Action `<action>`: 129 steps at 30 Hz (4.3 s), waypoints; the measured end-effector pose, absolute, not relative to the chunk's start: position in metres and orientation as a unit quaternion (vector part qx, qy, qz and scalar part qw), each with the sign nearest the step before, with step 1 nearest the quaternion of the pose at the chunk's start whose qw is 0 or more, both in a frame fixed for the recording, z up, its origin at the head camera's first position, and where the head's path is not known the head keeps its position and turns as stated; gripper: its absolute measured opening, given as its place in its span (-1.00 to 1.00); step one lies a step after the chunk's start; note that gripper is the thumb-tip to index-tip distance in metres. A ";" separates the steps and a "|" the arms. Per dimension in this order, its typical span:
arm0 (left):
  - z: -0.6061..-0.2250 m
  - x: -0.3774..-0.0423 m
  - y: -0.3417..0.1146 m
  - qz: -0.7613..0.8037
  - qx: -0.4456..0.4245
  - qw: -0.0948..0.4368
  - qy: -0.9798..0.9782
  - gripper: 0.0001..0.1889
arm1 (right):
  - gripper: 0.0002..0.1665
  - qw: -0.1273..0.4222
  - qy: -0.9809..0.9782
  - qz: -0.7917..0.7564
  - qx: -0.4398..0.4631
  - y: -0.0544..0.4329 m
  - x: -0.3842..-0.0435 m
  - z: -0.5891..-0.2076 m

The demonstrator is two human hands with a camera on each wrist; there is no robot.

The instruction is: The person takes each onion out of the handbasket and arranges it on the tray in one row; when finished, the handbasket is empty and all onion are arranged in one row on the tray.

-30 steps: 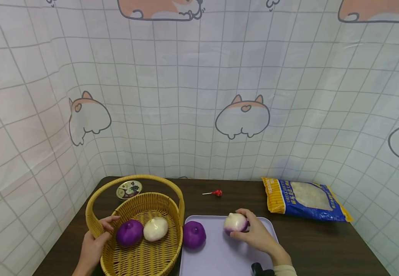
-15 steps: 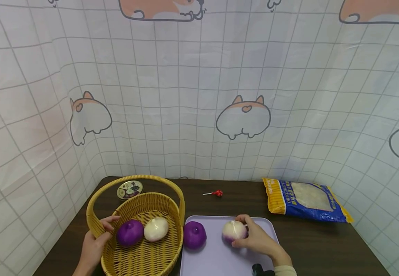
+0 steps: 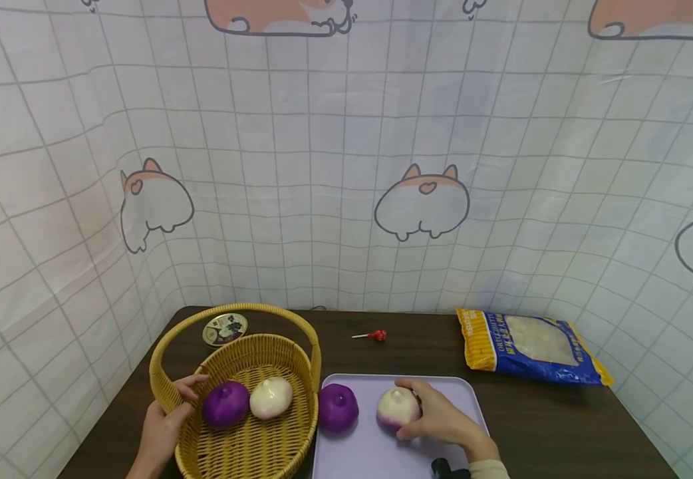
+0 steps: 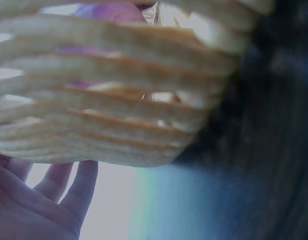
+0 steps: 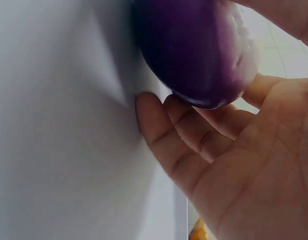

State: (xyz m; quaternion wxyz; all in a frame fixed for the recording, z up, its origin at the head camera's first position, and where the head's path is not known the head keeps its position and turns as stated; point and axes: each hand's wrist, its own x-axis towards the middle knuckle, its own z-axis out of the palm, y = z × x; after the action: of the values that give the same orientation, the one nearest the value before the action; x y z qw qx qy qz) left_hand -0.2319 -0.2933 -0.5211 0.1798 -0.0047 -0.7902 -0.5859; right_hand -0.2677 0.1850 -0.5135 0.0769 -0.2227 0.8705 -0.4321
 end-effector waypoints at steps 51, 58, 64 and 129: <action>-0.519 -0.232 -0.291 -0.592 -0.017 0.194 -0.782 -0.85 | 0.10 0.108 0.831 -0.479 -0.262 0.165 -0.272 -0.519; -0.520 -0.233 -0.292 -0.592 -0.014 0.193 -0.782 -0.86 | 0.06 0.095 0.831 -0.481 -0.264 0.167 -0.272 -0.519; -0.523 -0.231 -0.294 -0.596 -0.009 0.185 -0.781 -0.87 | -0.08 0.056 0.829 -0.511 -0.221 0.166 -0.266 -0.508; -0.522 -0.231 -0.295 -0.580 -0.002 0.182 -0.794 -0.88 | -0.61 -0.129 0.774 -0.459 -0.417 -0.021 -0.217 -0.492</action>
State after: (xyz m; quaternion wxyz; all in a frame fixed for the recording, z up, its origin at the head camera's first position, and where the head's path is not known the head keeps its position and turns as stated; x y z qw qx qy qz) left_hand -0.2308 -0.2951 -0.5216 0.1820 -0.0017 -0.7939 -0.5802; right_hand -0.2173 -0.0208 -0.4919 -0.1295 -0.4170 0.7738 -0.4589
